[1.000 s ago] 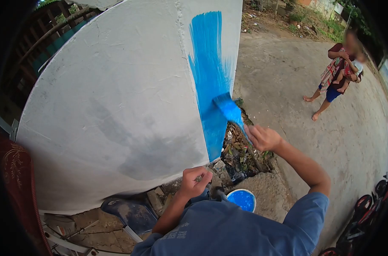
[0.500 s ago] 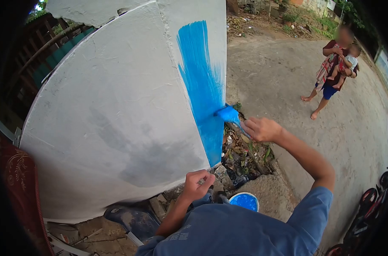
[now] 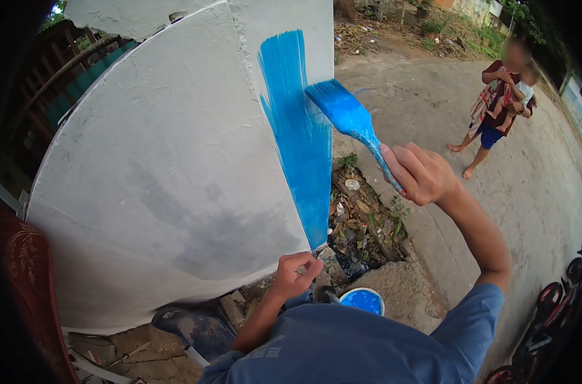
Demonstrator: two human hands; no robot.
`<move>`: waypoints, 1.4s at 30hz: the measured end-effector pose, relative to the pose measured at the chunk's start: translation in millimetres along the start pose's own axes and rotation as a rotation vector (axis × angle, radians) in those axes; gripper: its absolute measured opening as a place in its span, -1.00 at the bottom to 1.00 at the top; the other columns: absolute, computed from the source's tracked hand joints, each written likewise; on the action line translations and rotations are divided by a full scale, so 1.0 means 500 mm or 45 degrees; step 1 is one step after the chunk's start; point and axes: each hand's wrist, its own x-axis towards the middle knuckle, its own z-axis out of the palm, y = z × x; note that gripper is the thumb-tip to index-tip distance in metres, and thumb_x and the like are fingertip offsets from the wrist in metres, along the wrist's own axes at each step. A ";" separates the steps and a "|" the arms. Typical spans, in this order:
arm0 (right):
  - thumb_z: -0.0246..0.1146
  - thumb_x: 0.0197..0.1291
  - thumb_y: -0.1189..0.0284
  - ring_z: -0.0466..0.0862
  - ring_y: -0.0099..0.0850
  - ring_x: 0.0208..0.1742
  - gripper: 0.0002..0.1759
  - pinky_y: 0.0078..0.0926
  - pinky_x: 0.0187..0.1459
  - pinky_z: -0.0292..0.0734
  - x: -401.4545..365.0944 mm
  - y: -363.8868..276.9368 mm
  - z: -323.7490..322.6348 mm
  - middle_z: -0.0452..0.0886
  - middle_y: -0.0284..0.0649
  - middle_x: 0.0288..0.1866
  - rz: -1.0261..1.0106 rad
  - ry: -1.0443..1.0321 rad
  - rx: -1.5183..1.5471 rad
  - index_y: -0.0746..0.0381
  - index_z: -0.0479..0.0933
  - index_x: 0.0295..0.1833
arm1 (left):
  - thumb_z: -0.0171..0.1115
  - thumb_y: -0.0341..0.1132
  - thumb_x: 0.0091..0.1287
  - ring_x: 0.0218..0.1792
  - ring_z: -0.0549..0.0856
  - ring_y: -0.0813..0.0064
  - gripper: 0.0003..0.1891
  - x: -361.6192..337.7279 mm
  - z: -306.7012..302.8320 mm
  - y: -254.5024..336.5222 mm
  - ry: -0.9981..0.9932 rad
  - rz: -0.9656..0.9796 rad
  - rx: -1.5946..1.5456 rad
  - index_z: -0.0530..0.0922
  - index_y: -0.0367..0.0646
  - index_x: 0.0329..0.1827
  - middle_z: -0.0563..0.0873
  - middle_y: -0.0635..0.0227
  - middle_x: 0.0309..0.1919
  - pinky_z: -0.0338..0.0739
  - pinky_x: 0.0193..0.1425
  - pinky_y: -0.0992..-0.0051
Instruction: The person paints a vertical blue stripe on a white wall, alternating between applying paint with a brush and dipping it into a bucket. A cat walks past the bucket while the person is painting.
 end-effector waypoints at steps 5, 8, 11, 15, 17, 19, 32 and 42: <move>0.24 -0.24 0.51 0.55 -0.41 -0.38 -0.39 -0.55 -0.50 0.53 -0.026 -0.022 0.041 0.48 -0.17 -0.28 0.063 -0.022 -0.049 0.59 0.52 0.04 | 0.32 -0.37 0.29 -0.58 0.57 0.54 -0.76 0.001 0.005 0.000 -0.024 -0.022 0.004 0.56 -0.29 -0.52 0.61 0.28 -0.63 0.43 -0.46 0.50; 0.24 -0.20 0.51 0.55 -0.40 -0.36 -0.42 -0.56 -0.49 0.55 -0.083 -0.080 0.098 0.50 -0.16 -0.27 0.107 -0.147 0.032 0.60 0.52 0.03 | 0.31 -0.37 0.30 -0.58 0.58 0.54 -0.76 -0.005 0.007 -0.002 -0.015 -0.032 -0.017 0.56 -0.29 -0.51 0.63 0.29 -0.61 0.44 -0.45 0.51; 0.24 -0.12 0.50 0.56 -0.40 -0.33 -0.49 -0.56 -0.47 0.57 -0.122 -0.140 0.132 0.51 -0.14 -0.27 0.103 -0.271 0.135 0.59 0.53 0.00 | 0.30 -0.39 0.30 -0.57 0.58 0.55 -0.78 -0.008 0.007 0.001 -0.020 -0.051 -0.007 0.57 -0.29 -0.50 0.64 0.30 -0.60 0.44 -0.45 0.52; 0.23 -0.05 0.50 0.57 -0.39 -0.30 -0.54 -0.55 -0.47 0.58 -0.173 -0.198 0.176 0.52 -0.14 -0.27 0.129 -0.352 0.293 0.59 0.53 -0.03 | 0.30 -0.40 0.30 -0.57 0.59 0.56 -0.79 -0.009 0.009 0.000 -0.046 -0.070 -0.009 0.57 -0.29 -0.50 0.65 0.30 -0.59 0.44 -0.45 0.53; 0.22 -0.04 0.48 0.59 -0.39 -0.30 -0.56 -0.55 -0.47 0.59 -0.196 -0.217 0.190 0.52 -0.15 -0.28 0.127 -0.446 0.344 0.57 0.53 -0.04 | 0.30 -0.41 0.30 -0.57 0.59 0.56 -0.79 -0.004 0.011 0.001 -0.054 -0.062 -0.012 0.57 -0.29 -0.50 0.65 0.30 -0.59 0.44 -0.45 0.53; 0.22 -0.04 0.47 0.59 -0.39 -0.30 -0.56 -0.54 -0.48 0.59 -0.209 -0.226 0.192 0.52 -0.15 -0.27 0.134 -0.462 0.374 0.56 0.52 -0.05 | 0.30 -0.40 0.30 -0.57 0.59 0.56 -0.79 -0.002 0.013 0.000 -0.066 -0.062 -0.013 0.57 -0.29 -0.50 0.65 0.30 -0.59 0.44 -0.45 0.53; 0.23 -0.05 0.44 0.58 -0.39 -0.30 -0.53 -0.54 -0.52 0.56 -0.114 -0.104 0.123 0.49 -0.20 -0.31 0.132 -0.406 0.260 0.54 0.51 -0.02 | 0.32 -0.36 0.29 -0.56 0.59 0.53 -0.77 0.002 0.013 -0.005 -0.080 -0.079 -0.014 0.58 -0.30 -0.50 0.63 0.27 -0.61 0.44 -0.43 0.51; 0.25 -0.18 0.52 0.55 -0.44 -0.37 -0.42 -0.57 -0.55 0.52 -0.044 -0.050 0.045 0.44 -0.21 -0.34 0.161 -0.012 -0.104 0.59 0.51 0.05 | 0.31 -0.32 0.32 -0.56 0.60 0.52 -0.75 0.025 0.001 -0.016 -0.125 -0.073 -0.055 0.59 -0.30 -0.49 0.62 0.27 -0.61 0.45 -0.44 0.50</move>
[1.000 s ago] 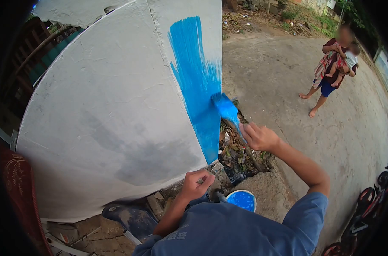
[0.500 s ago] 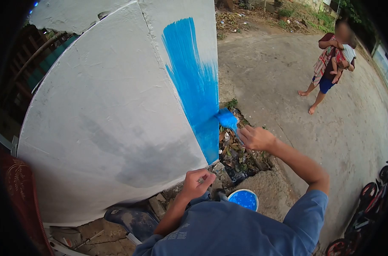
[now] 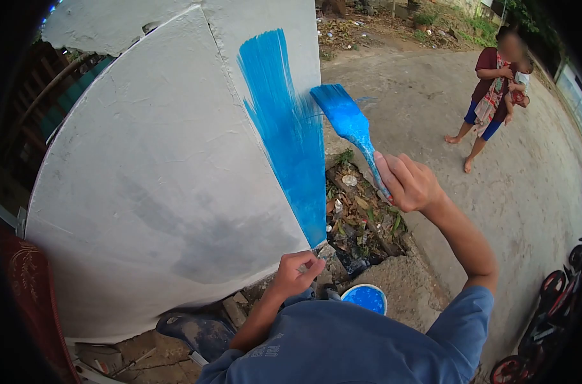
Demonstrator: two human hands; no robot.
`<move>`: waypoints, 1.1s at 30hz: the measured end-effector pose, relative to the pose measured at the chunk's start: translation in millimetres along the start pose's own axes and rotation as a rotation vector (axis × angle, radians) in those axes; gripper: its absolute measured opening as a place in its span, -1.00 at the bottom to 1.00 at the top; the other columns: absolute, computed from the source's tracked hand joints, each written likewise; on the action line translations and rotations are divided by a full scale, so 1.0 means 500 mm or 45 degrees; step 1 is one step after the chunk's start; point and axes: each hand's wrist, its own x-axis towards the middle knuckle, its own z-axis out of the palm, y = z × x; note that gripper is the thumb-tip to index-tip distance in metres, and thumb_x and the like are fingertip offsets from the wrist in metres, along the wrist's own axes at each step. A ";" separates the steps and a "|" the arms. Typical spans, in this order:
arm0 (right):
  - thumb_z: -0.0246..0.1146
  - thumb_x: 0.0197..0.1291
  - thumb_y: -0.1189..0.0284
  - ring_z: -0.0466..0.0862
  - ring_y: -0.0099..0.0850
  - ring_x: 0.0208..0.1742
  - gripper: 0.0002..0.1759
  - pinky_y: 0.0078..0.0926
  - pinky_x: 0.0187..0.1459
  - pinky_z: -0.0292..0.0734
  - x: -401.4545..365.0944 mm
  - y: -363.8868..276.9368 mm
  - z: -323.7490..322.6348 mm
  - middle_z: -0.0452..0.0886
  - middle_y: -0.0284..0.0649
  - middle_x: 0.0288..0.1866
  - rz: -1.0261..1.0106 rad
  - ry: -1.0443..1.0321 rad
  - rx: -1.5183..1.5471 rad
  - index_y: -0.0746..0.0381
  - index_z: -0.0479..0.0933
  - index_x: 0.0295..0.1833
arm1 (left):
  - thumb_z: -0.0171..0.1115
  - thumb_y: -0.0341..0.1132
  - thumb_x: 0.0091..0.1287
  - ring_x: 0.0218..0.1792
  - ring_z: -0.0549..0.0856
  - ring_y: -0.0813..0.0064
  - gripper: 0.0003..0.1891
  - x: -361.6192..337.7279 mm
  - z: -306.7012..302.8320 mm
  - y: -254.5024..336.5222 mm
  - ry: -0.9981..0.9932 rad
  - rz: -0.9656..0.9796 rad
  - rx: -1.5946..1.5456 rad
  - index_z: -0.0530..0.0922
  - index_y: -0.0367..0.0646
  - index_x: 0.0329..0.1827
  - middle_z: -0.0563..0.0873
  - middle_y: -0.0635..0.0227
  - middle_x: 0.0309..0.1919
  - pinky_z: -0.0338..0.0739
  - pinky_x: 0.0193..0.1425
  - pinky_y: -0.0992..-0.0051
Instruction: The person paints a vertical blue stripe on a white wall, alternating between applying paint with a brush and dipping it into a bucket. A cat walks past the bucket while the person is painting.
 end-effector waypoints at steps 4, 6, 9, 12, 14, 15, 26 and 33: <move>0.25 -0.18 0.52 0.54 -0.44 -0.39 -0.44 -0.61 -0.56 0.50 -0.037 -0.042 0.050 0.48 -0.18 -0.30 0.053 -0.101 0.089 0.59 0.52 0.04 | 0.31 -0.31 0.32 -0.55 0.60 0.52 -0.75 0.001 -0.001 0.000 -0.018 -0.003 0.028 0.59 -0.29 -0.48 0.63 0.27 -0.61 0.45 -0.43 0.50; 0.24 -0.15 0.52 0.54 -0.44 -0.40 -0.47 -0.62 -0.57 0.50 -0.068 -0.081 0.092 0.48 -0.17 -0.30 0.065 -0.173 0.148 0.58 0.53 0.02 | 0.31 -0.31 0.32 -0.55 0.61 0.53 -0.75 0.000 -0.005 -0.002 -0.005 -0.005 0.039 0.59 -0.29 -0.47 0.63 0.28 -0.60 0.45 -0.43 0.50; 0.24 -0.07 0.49 0.55 -0.44 -0.36 -0.56 -0.60 -0.56 0.51 -0.119 -0.143 0.144 0.50 -0.16 -0.28 0.023 -0.279 0.213 0.54 0.55 -0.04 | 0.31 -0.32 0.33 -0.55 0.61 0.54 -0.75 -0.005 -0.004 -0.002 0.010 -0.012 0.019 0.59 -0.29 -0.47 0.64 0.28 -0.60 0.45 -0.43 0.50; 0.25 0.01 0.38 0.58 -0.34 -0.25 -0.65 -0.47 -0.47 0.58 -0.165 -0.193 0.183 0.51 -0.15 -0.26 0.038 -0.533 0.384 0.46 0.55 -0.18 | 0.31 -0.33 0.33 -0.55 0.61 0.54 -0.76 -0.010 -0.003 -0.004 0.009 -0.011 0.025 0.59 -0.28 -0.47 0.64 0.28 -0.59 0.45 -0.43 0.50; 0.26 0.01 0.35 0.58 -0.33 -0.26 -0.66 -0.46 -0.46 0.58 -0.189 -0.214 0.206 0.51 -0.15 -0.27 0.057 -0.614 0.442 0.43 0.54 -0.21 | 0.30 -0.34 0.33 -0.54 0.62 0.54 -0.77 -0.013 -0.002 -0.007 -0.017 -0.034 0.027 0.59 -0.28 -0.47 0.65 0.28 -0.57 0.45 -0.42 0.51; 0.27 0.02 0.32 0.58 -0.32 -0.27 -0.66 -0.45 -0.45 0.59 -0.198 -0.220 0.212 0.51 -0.15 -0.27 0.069 -0.692 0.500 0.41 0.53 -0.24 | 0.30 -0.34 0.33 -0.54 0.62 0.54 -0.77 -0.014 -0.002 -0.007 -0.021 -0.033 0.029 0.59 -0.28 -0.47 0.65 0.28 -0.57 0.45 -0.42 0.51; 0.26 -0.05 0.36 0.59 -0.34 -0.23 -0.58 -0.47 -0.42 0.60 -0.099 -0.112 0.136 0.51 -0.20 -0.29 0.039 -0.524 0.429 0.47 0.53 -0.13 | 0.30 -0.32 0.33 -0.54 0.62 0.55 -0.77 -0.009 0.001 -0.007 -0.028 -0.038 0.017 0.61 -0.28 -0.45 0.66 0.29 -0.58 0.46 -0.41 0.52; 0.27 -0.12 0.43 0.58 -0.38 -0.32 -0.42 -0.50 -0.50 0.57 -0.051 -0.050 0.043 0.51 -0.18 -0.25 0.148 -0.307 0.264 0.54 0.50 0.06 | 0.31 -0.30 0.33 -0.54 0.62 0.55 -0.76 0.003 0.007 -0.015 -0.049 -0.036 0.017 0.61 -0.27 -0.46 0.66 0.28 -0.58 0.45 -0.42 0.52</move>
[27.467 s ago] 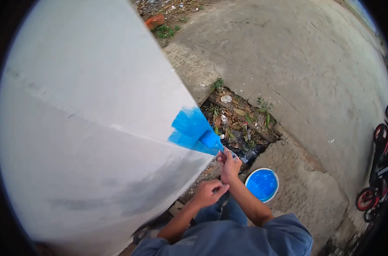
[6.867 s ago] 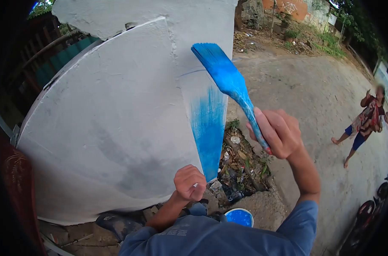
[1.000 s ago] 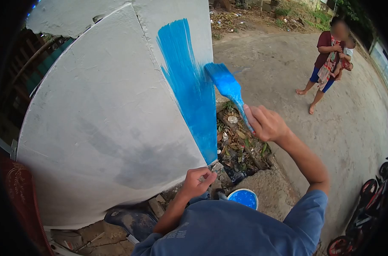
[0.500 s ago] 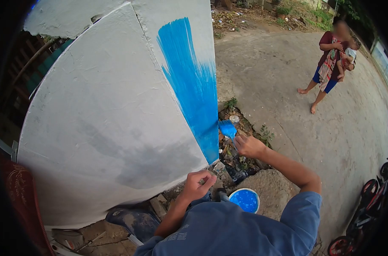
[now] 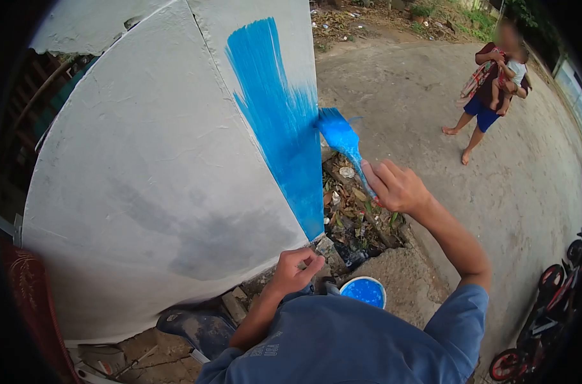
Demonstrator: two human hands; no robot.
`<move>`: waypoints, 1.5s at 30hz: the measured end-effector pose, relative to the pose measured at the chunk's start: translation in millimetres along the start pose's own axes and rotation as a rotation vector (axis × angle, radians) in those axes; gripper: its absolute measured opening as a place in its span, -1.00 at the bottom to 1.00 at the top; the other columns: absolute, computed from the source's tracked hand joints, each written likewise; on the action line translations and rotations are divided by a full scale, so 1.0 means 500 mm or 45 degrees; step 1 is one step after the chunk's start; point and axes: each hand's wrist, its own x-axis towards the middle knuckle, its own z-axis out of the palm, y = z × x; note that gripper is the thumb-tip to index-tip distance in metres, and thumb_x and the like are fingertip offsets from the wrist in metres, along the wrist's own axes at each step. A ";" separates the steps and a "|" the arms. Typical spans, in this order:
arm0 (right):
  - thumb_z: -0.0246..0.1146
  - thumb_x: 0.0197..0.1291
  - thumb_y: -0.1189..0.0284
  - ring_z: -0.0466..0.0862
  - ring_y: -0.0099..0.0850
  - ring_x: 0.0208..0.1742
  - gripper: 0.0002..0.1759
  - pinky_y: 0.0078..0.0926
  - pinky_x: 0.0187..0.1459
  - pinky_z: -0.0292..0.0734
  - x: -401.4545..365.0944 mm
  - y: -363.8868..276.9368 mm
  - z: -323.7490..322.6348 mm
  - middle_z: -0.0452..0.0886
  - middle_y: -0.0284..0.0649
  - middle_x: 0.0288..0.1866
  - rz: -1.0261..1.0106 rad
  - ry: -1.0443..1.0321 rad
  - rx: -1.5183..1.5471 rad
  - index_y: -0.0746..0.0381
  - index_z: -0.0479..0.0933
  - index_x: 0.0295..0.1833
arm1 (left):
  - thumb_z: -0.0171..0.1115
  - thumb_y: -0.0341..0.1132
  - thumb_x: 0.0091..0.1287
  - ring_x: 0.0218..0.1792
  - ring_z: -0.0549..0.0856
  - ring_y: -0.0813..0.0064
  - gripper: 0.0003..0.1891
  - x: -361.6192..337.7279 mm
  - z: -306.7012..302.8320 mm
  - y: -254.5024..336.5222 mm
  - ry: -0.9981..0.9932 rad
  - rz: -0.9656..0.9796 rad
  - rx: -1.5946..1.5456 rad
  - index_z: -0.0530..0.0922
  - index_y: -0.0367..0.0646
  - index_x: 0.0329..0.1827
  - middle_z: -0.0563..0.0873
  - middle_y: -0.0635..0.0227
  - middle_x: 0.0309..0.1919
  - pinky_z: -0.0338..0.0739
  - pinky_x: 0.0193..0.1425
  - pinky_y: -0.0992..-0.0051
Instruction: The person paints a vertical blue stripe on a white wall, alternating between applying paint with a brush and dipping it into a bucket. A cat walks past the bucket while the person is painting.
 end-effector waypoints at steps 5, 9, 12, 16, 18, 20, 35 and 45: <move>0.29 -0.17 0.45 0.56 -0.38 -0.32 -0.35 -0.51 -0.50 0.56 -0.027 -0.032 0.043 0.48 -0.18 -0.26 0.002 0.128 -0.047 0.58 0.47 0.11 | 0.32 -0.30 0.33 -0.56 0.60 0.55 -0.76 0.011 -0.002 0.001 0.006 0.013 -0.010 0.61 -0.27 -0.46 0.64 0.29 -0.60 0.43 -0.44 0.52; 0.24 -0.13 0.46 0.57 -0.38 -0.30 -0.41 -0.53 -0.46 0.57 -0.076 -0.084 0.151 0.50 -0.14 -0.22 0.024 0.022 0.138 0.59 0.49 0.07 | 0.32 -0.31 0.33 -0.57 0.59 0.56 -0.76 0.010 0.002 -0.005 -0.003 -0.007 -0.018 0.60 -0.27 -0.47 0.64 0.29 -0.60 0.42 -0.45 0.52; 0.20 -0.08 0.45 0.57 -0.38 -0.31 -0.51 -0.54 -0.47 0.58 -0.108 -0.125 0.219 0.51 -0.12 -0.20 0.003 -0.045 0.162 0.56 0.51 -0.01 | 0.31 -0.32 0.33 -0.58 0.58 0.56 -0.76 0.011 0.001 -0.003 -0.007 -0.004 -0.014 0.59 -0.27 -0.47 0.64 0.30 -0.59 0.41 -0.46 0.53; 0.19 -0.04 0.44 0.57 -0.39 -0.31 -0.67 -0.51 -0.50 0.59 -0.154 -0.166 0.289 0.50 -0.15 -0.25 0.003 -0.228 0.204 0.47 0.52 -0.19 | 0.31 -0.32 0.34 -0.58 0.58 0.56 -0.76 0.006 0.000 -0.007 -0.012 -0.015 -0.006 0.59 -0.27 -0.47 0.64 0.30 -0.59 0.41 -0.46 0.52; 0.18 -0.02 0.43 0.58 -0.36 -0.30 -0.73 -0.49 -0.49 0.60 -0.148 -0.165 0.293 0.50 -0.15 -0.28 -0.001 -0.342 0.321 0.42 0.50 -0.24 | 0.31 -0.32 0.34 -0.58 0.58 0.56 -0.76 0.006 -0.003 -0.005 0.002 -0.014 0.001 0.59 -0.27 -0.47 0.64 0.30 -0.59 0.41 -0.46 0.52; 0.19 -0.01 0.42 0.59 -0.34 -0.29 -0.74 -0.47 -0.47 0.60 -0.133 -0.148 0.283 0.50 -0.16 -0.30 -0.049 -0.333 0.342 0.40 0.49 -0.25 | 0.31 -0.31 0.34 -0.57 0.59 0.56 -0.75 0.003 -0.002 0.000 0.016 -0.048 -0.007 0.60 -0.27 -0.47 0.64 0.30 -0.60 0.42 -0.45 0.52; 0.27 -0.06 0.38 0.58 -0.34 -0.28 -0.53 -0.44 -0.48 0.57 0.161 0.065 -0.171 0.45 -0.23 -0.34 -0.247 0.001 0.033 0.42 0.50 -0.02 | 0.20 -0.40 0.36 -0.48 0.65 0.59 -0.77 0.007 -0.015 0.014 0.043 0.025 0.058 0.59 -0.30 -0.48 0.71 0.31 -0.53 0.50 -0.35 0.54; 0.25 -0.10 0.51 0.58 -0.36 -0.38 -0.46 -0.48 -0.53 0.48 0.195 0.086 -0.195 0.49 -0.19 -0.29 -0.240 0.532 -0.203 0.52 0.52 0.08 | 0.22 -0.37 0.36 -0.49 0.64 0.62 -0.77 0.005 -0.006 0.028 -0.010 -0.014 0.075 0.60 -0.28 -0.47 0.70 0.32 -0.53 0.49 -0.35 0.55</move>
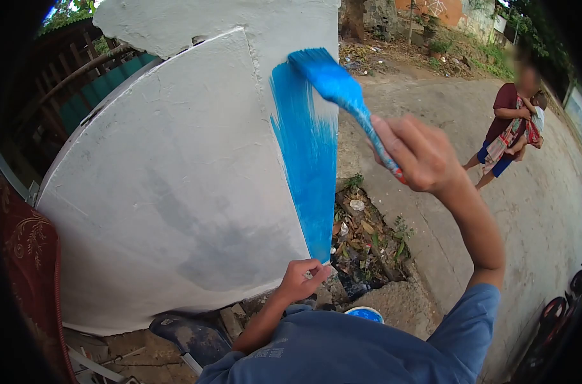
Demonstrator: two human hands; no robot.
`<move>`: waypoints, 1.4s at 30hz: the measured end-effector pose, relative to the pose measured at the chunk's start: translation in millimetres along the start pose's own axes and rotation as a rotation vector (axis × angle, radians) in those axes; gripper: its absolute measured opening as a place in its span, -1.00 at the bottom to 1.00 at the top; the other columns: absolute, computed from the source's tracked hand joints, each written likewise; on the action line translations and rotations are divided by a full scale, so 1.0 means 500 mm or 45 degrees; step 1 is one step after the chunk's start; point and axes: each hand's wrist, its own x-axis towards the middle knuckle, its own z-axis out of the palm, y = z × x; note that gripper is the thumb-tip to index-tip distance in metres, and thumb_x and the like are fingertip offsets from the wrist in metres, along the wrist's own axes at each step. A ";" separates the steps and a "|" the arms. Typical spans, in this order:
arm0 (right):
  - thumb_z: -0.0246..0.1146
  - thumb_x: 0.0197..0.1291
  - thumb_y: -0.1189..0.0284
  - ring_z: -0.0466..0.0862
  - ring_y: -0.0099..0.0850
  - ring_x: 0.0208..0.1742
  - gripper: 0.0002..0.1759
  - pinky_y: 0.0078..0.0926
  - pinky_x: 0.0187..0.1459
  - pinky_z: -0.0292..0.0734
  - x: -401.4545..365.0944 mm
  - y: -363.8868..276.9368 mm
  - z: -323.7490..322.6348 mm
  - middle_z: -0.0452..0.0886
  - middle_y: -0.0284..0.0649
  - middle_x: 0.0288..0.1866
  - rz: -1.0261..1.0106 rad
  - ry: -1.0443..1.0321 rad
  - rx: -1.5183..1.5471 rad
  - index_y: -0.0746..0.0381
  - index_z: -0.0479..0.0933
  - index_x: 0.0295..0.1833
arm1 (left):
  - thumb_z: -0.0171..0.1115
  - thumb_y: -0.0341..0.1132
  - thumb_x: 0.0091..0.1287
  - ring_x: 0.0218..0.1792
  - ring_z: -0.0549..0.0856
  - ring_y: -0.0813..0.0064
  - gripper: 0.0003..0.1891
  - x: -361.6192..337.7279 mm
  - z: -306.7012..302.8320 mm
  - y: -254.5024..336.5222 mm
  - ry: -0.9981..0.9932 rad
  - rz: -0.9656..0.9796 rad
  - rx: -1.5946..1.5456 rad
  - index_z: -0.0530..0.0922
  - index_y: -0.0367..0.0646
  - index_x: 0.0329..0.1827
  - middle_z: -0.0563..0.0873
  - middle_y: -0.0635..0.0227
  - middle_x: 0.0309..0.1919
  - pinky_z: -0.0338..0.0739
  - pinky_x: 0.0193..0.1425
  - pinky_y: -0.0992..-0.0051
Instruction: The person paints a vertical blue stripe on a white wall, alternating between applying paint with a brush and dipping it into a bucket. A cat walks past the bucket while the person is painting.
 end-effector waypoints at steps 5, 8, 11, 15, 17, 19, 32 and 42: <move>0.24 -0.09 0.48 0.57 -0.40 -0.36 -0.43 -0.52 -0.51 0.52 -0.112 -0.071 0.086 0.47 -0.21 -0.30 0.043 -0.155 0.011 0.54 0.51 0.10 | 0.22 -0.36 0.36 -0.49 0.66 0.62 -0.77 -0.017 -0.005 -0.016 0.034 -0.023 0.009 0.60 -0.29 -0.46 0.71 0.32 -0.55 0.50 -0.37 0.55; 0.24 -0.08 0.45 0.57 -0.41 -0.33 -0.42 -0.52 -0.47 0.57 -0.170 -0.131 0.102 0.47 -0.22 -0.29 0.071 -0.327 0.134 0.54 0.49 0.11 | 0.22 -0.36 0.37 -0.51 0.66 0.62 -0.76 -0.022 -0.007 -0.016 0.040 -0.050 0.006 0.60 -0.29 -0.47 0.70 0.32 -0.56 0.50 -0.37 0.55; 0.26 -0.07 0.42 0.60 -0.40 -0.29 -0.41 -0.51 -0.45 0.58 -0.210 -0.166 0.100 0.48 -0.21 -0.30 0.063 -0.557 0.315 0.54 0.48 0.11 | 0.21 -0.35 0.38 -0.51 0.65 0.61 -0.75 -0.022 -0.004 -0.013 0.020 -0.041 0.016 0.60 -0.29 -0.47 0.70 0.32 -0.56 0.50 -0.38 0.55; 0.29 -0.06 0.35 0.61 -0.38 -0.24 -0.43 -0.48 -0.43 0.61 -0.224 -0.167 0.089 0.49 -0.21 -0.30 -0.025 -0.663 0.568 0.49 0.48 0.07 | 0.21 -0.34 0.38 -0.51 0.65 0.61 -0.74 -0.022 0.008 -0.014 -0.005 -0.038 -0.020 0.60 -0.28 -0.47 0.70 0.32 -0.56 0.50 -0.37 0.54; 0.30 -0.05 0.33 0.62 -0.38 -0.23 -0.44 -0.47 -0.42 0.61 -0.220 -0.156 0.095 0.50 -0.22 -0.29 -0.086 -0.700 0.605 0.48 0.48 0.05 | 0.21 -0.34 0.38 -0.49 0.66 0.61 -0.74 -0.020 0.010 -0.008 -0.029 -0.031 0.019 0.60 -0.29 -0.47 0.70 0.32 -0.56 0.50 -0.35 0.54; 0.29 -0.03 0.42 0.61 -0.30 -0.31 -0.48 -0.42 -0.47 0.60 -0.206 -0.141 0.104 0.51 -0.19 -0.28 -0.056 -0.663 0.684 0.41 0.49 0.09 | 0.21 -0.34 0.38 -0.49 0.66 0.61 -0.74 -0.019 0.010 0.000 -0.023 -0.035 0.016 0.60 -0.29 -0.47 0.70 0.32 -0.55 0.50 -0.35 0.54; 0.30 -0.06 0.44 0.60 -0.33 -0.28 -0.49 -0.42 -0.48 0.57 -0.003 0.051 -0.034 0.49 -0.23 -0.28 -0.086 -0.326 0.148 0.39 0.49 0.08 | 0.19 -0.35 0.39 -0.48 0.65 0.64 -0.74 -0.035 0.010 -0.018 0.043 -0.022 -0.065 0.59 -0.29 -0.47 0.70 0.35 -0.53 0.52 -0.34 0.57; 0.25 -0.02 0.50 0.59 -0.35 -0.33 -0.48 -0.47 -0.51 0.56 0.017 0.040 0.054 0.49 -0.19 -0.29 -0.063 -0.098 0.017 0.51 0.48 0.11 | 0.20 -0.36 0.37 -0.47 0.63 0.63 -0.76 -0.003 -0.013 -0.001 -0.004 -0.051 -0.070 0.59 -0.27 -0.47 0.70 0.35 -0.53 0.49 -0.33 0.55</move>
